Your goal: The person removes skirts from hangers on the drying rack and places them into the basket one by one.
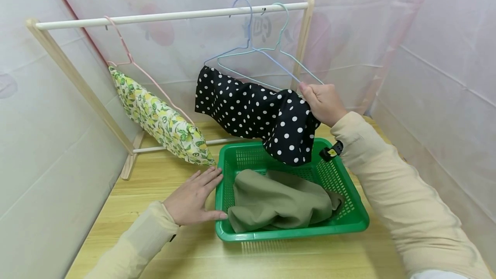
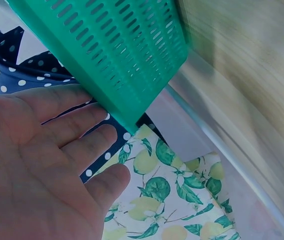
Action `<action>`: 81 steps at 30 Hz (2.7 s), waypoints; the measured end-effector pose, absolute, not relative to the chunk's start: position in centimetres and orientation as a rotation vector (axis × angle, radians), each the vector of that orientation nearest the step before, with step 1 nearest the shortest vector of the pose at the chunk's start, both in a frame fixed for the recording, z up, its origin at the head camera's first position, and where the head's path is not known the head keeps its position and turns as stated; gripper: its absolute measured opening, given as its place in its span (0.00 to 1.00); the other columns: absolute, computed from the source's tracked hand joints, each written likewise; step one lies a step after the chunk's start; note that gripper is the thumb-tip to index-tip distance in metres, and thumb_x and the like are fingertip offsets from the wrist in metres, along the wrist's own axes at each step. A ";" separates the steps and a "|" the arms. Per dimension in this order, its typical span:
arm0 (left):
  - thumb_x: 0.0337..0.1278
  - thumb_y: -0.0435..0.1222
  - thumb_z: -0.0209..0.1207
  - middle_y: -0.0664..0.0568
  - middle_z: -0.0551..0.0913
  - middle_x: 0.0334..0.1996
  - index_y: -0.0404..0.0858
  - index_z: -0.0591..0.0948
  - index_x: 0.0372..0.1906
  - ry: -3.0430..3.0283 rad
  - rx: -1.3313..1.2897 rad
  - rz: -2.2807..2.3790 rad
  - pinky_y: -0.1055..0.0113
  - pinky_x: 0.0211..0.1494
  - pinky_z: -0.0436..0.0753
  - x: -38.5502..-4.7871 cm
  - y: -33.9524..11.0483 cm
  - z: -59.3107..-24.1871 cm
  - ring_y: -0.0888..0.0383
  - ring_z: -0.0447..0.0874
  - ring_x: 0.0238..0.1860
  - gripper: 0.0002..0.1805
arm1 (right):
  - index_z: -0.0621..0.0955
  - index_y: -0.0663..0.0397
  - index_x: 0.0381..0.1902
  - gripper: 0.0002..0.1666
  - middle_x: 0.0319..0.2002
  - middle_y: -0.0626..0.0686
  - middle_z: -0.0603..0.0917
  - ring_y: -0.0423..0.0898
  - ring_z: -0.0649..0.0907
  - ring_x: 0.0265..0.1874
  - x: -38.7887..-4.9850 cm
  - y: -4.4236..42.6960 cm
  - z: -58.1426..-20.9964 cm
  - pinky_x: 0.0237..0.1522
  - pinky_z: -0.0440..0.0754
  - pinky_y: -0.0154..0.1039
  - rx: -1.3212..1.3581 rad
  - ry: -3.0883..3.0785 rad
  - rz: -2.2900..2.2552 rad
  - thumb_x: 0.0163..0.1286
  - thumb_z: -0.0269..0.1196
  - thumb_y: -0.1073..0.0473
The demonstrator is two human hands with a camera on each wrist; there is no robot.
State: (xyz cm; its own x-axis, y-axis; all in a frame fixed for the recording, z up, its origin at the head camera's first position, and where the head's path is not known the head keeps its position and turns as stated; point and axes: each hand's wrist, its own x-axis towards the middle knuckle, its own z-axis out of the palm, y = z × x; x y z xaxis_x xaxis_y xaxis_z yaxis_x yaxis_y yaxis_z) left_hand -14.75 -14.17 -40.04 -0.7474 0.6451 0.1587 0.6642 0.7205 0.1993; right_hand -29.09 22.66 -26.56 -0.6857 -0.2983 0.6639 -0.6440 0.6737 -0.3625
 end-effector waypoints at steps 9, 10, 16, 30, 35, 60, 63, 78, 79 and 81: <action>0.50 0.67 0.57 0.41 0.61 0.71 0.31 0.66 0.68 -2.847 -1.092 -0.365 0.44 0.70 0.58 -14.9 -14.2 -39.8 0.45 0.56 0.72 0.52 | 0.62 0.52 0.08 0.32 0.09 0.47 0.58 0.41 0.56 0.09 -28.3 23.8 -25.9 0.14 0.52 0.32 0.726 -2.269 0.844 0.76 0.48 0.55; 0.51 0.68 0.56 0.41 0.62 0.71 0.32 0.66 0.69 -2.844 -1.093 -0.360 0.44 0.69 0.58 -14.9 -14.3 -39.8 0.45 0.56 0.72 0.52 | 0.63 0.52 0.08 0.32 0.08 0.47 0.59 0.41 0.56 0.09 -28.2 23.9 -25.9 0.14 0.52 0.32 0.724 -2.267 0.841 0.76 0.48 0.55; 0.55 0.64 0.56 0.39 0.64 0.69 0.30 0.67 0.68 -2.799 -1.105 -0.354 0.43 0.67 0.62 -15.2 -14.3 -39.3 0.43 0.59 0.70 0.48 | 0.62 0.52 0.08 0.32 0.08 0.46 0.57 0.38 0.56 0.09 -27.4 24.6 -25.6 0.14 0.52 0.32 0.753 -2.243 0.813 0.76 0.49 0.56; 0.61 0.56 0.58 0.38 0.66 0.67 0.29 0.63 0.69 -2.546 -1.094 -0.473 0.51 0.68 0.64 -18.0 -14.2 -34.3 0.43 0.65 0.67 0.43 | 0.60 0.49 0.08 0.32 0.09 0.42 0.57 0.38 0.57 0.09 -25.1 25.9 -25.8 0.15 0.53 0.31 0.807 -2.197 0.777 0.76 0.50 0.56; 0.62 0.50 0.59 0.37 0.69 0.64 0.30 0.64 0.68 -2.417 -1.064 -0.525 0.51 0.67 0.66 -19.6 -13.8 -31.3 0.43 0.67 0.65 0.39 | 0.60 0.49 0.08 0.32 0.10 0.42 0.56 0.37 0.55 0.10 -24.3 26.5 -25.6 0.16 0.52 0.31 0.835 -2.157 0.753 0.76 0.49 0.56; 0.65 0.47 0.57 0.38 0.69 0.64 0.30 0.63 0.68 -2.273 -0.918 -0.581 0.55 0.68 0.66 -25.1 -10.8 -25.3 0.46 0.66 0.66 0.35 | 0.63 0.44 0.09 0.30 0.11 0.40 0.60 0.32 0.57 0.10 -20.7 28.9 -27.0 0.16 0.53 0.23 0.978 -2.079 0.740 0.75 0.51 0.57; 0.64 0.46 0.57 0.38 0.71 0.61 0.29 0.66 0.66 -2.233 -0.905 -0.603 0.56 0.67 0.67 -25.5 -10.6 -25.1 0.46 0.68 0.64 0.33 | 0.62 0.45 0.09 0.30 0.11 0.40 0.59 0.32 0.56 0.10 -20.5 29.1 -27.2 0.16 0.52 0.23 0.976 -2.082 0.765 0.75 0.51 0.60; 0.68 0.46 0.54 0.40 0.74 0.58 0.31 0.71 0.63 -2.358 -0.839 -0.606 0.57 0.66 0.68 -27.0 -11.2 -24.3 0.47 0.70 0.61 0.27 | 0.62 0.46 0.09 0.30 0.11 0.41 0.59 0.33 0.56 0.09 -19.7 29.4 -27.3 0.15 0.52 0.23 0.981 -2.057 0.830 0.74 0.51 0.62; 0.69 0.45 0.53 0.40 0.74 0.57 0.30 0.71 0.62 -2.369 -0.837 -0.612 0.57 0.66 0.68 -27.2 -11.2 -24.3 0.46 0.71 0.60 0.26 | 0.62 0.46 0.09 0.30 0.11 0.41 0.59 0.33 0.56 0.09 -19.6 29.4 -27.3 0.15 0.52 0.23 0.980 -2.055 0.834 0.74 0.51 0.62; 0.71 0.44 0.51 0.40 0.77 0.53 0.30 0.73 0.60 -2.398 -0.831 -0.625 0.56 0.62 0.71 -27.7 -11.3 -24.3 0.46 0.74 0.56 0.24 | 0.63 0.46 0.09 0.30 0.11 0.41 0.59 0.32 0.56 0.09 -19.6 29.5 -27.3 0.15 0.52 0.23 0.980 -2.057 0.831 0.74 0.51 0.62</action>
State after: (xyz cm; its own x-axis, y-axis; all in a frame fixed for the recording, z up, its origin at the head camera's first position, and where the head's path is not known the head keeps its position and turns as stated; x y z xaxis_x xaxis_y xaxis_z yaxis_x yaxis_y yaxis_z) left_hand -27.71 -11.32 -24.29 -0.6751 0.4235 0.6040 0.6644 0.7048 0.2485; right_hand -19.59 29.49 -27.31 -0.4676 -0.3762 0.7999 -0.8263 0.5075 -0.2443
